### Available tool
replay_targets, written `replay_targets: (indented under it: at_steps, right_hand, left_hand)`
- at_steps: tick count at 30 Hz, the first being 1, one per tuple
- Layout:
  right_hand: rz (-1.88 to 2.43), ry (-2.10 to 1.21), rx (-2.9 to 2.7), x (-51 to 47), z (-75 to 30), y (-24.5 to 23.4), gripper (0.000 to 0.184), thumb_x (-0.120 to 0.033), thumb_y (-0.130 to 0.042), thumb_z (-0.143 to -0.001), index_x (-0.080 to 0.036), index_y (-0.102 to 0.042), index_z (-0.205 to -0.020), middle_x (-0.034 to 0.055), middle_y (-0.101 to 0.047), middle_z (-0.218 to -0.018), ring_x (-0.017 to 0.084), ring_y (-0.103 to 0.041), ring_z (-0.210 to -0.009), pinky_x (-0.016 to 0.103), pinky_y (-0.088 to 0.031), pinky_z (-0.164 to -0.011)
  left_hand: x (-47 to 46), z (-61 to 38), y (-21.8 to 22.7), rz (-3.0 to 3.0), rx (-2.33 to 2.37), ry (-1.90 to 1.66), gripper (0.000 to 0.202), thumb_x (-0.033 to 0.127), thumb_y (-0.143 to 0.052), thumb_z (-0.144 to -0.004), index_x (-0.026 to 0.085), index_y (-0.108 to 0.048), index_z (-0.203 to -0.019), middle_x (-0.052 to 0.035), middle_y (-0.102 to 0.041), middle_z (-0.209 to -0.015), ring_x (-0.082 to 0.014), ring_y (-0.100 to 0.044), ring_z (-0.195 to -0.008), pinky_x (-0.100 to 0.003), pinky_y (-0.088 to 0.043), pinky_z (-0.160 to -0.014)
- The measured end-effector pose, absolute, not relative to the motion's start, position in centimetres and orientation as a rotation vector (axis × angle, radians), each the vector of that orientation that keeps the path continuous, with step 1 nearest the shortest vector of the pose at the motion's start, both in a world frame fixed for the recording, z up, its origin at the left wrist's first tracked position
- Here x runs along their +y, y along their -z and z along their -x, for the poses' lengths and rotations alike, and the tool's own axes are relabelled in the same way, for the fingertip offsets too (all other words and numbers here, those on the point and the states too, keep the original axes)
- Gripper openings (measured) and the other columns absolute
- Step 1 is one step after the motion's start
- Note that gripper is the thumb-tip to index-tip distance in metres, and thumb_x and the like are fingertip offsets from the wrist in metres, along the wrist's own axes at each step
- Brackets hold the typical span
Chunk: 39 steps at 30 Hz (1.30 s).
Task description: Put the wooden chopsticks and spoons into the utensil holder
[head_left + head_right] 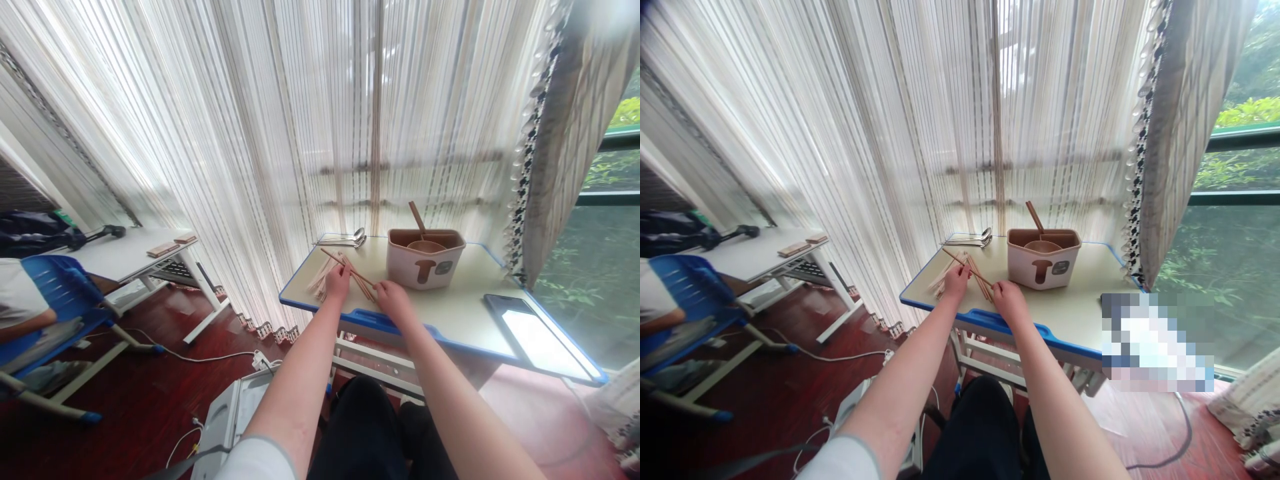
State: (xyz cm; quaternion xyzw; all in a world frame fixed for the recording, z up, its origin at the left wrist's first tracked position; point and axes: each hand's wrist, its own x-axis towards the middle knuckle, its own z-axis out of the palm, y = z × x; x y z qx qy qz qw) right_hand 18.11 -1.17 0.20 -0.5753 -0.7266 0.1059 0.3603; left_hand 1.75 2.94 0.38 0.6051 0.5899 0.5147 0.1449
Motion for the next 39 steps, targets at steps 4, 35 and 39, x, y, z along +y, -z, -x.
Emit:
replay_targets:
  at_steps: [4, 35, 39]
  right_hand:
    - [1.450, -0.343, -1.879, -1.4, -18.0, -0.3, 0.031, -0.037, -0.039, -0.084, -0.018, -0.064, -0.084, 0.0070, -0.065, -0.080, 0.019, -0.057, -0.078, 0.026, -0.038, -0.067]
    - [1.292, -0.294, -1.775, -1.8, -25.6, -12.3, 0.014, -0.028, -0.052, -0.079, -0.021, -0.062, -0.085, 0.0038, -0.059, -0.087, 0.014, -0.055, -0.068, 0.027, -0.045, -0.065]
    - [1.340, -0.351, -1.818, -0.5, -29.6, -14.7, 0.012, -0.025, -0.057, -0.073, -0.021, -0.065, -0.080, 0.0031, -0.059, -0.085, 0.012, -0.055, -0.065, 0.025, -0.045, -0.060]
  left_hand:
    - [3.0, -1.6, -0.5, -1.687, 1.643, -1.502, 0.043, 0.049, -0.037, -0.083, 0.015, -0.061, -0.069, -0.0043, -0.063, -0.066, -0.0148, -0.055, -0.063, -0.026, -0.037, -0.061]
    - [2.9, -11.2, -15.0, -1.750, 1.023, -1.691, 0.030, 0.044, -0.053, -0.078, 0.015, -0.062, -0.082, -0.0038, -0.065, -0.072, -0.0141, -0.059, -0.068, -0.025, -0.045, -0.066]
    - [4.3, -13.6, -16.4, -1.803, 0.936, -1.660, 0.028, 0.042, -0.055, -0.077, 0.016, -0.064, -0.082, -0.0049, -0.066, -0.074, -0.0141, -0.060, -0.070, -0.026, -0.046, -0.067]
